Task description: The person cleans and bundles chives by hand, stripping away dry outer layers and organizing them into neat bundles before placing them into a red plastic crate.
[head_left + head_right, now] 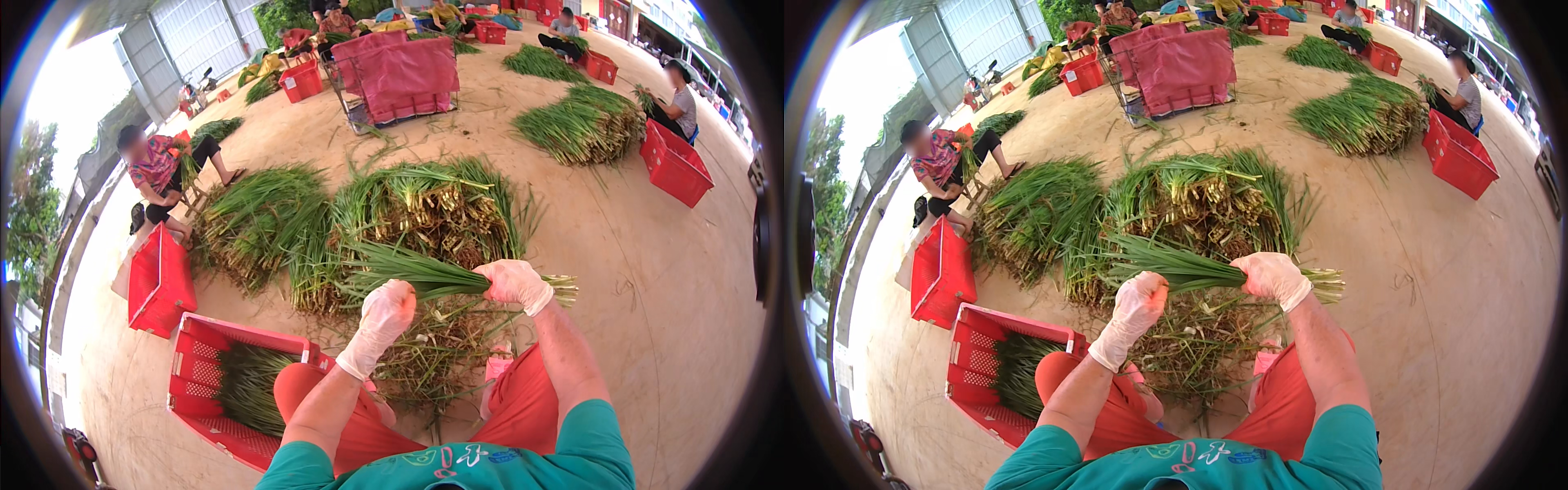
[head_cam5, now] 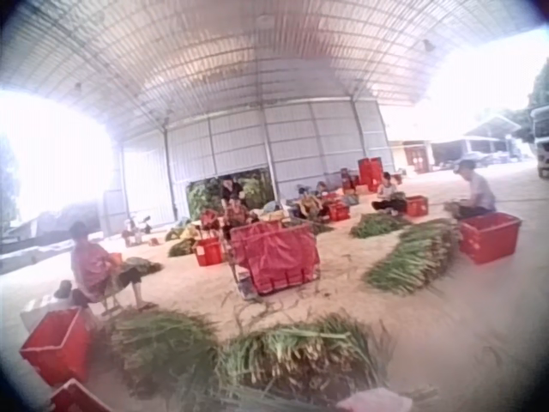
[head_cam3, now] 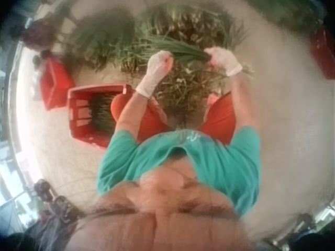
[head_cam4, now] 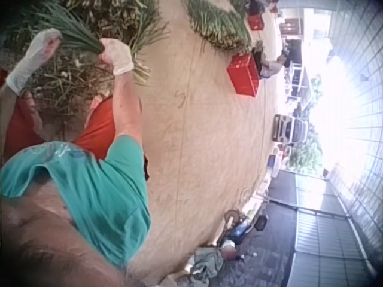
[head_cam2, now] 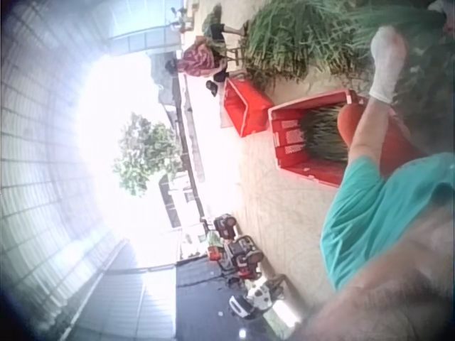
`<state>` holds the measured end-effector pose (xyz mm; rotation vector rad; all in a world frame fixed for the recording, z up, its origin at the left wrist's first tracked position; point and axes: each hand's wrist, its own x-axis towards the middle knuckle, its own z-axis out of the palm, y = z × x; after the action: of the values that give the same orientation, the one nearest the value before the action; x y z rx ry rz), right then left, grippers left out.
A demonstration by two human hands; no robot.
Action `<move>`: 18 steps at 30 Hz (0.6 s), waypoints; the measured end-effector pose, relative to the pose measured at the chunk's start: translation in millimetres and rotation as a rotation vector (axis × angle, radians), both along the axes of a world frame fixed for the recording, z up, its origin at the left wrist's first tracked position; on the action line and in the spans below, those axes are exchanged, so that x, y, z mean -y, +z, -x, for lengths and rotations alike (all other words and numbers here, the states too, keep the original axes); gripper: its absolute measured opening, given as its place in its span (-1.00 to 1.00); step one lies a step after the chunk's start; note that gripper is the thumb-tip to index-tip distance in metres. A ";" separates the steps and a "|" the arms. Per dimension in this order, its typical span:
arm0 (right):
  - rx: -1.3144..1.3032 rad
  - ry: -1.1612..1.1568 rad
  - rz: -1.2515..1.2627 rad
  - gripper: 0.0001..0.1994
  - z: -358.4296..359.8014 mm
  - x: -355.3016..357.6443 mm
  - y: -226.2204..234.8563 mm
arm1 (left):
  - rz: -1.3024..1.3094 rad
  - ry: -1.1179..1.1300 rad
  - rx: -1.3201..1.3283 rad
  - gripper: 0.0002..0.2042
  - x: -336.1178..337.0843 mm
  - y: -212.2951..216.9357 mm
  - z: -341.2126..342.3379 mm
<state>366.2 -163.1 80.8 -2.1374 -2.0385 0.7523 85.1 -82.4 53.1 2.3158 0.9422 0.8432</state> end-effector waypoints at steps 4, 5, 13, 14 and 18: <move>0.142 0.000 -0.163 -0.54 -0.8 -0.1 -8.8 | 0.694 0.018 0.630 -0.83 -22.6 14.8 11.7; 0.182 -0.016 -0.228 -0.54 -4.7 3.0 -13.1 | 0.748 0.043 0.678 -0.82 -28.0 33.3 19.0; 0.547 0.143 -0.553 -0.57 11.7 -5.2 -25.4 | -0.163 0.275 0.257 -0.84 -64.9 32.2 68.1; 0.577 0.153 -0.578 -0.58 13.7 -5.1 -25.8 | -0.200 0.279 0.142 -0.79 -56.7 40.9 63.7; 0.651 0.186 -0.607 -0.61 24.6 -3.9 -23.1 | 0.018 0.136 -0.087 -0.74 -47.0 24.8 59.7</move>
<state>341.6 -159.3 57.7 -1.9703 -2.3344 -0.5926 25.4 -35.4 78.0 2.3099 1.1509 0.7901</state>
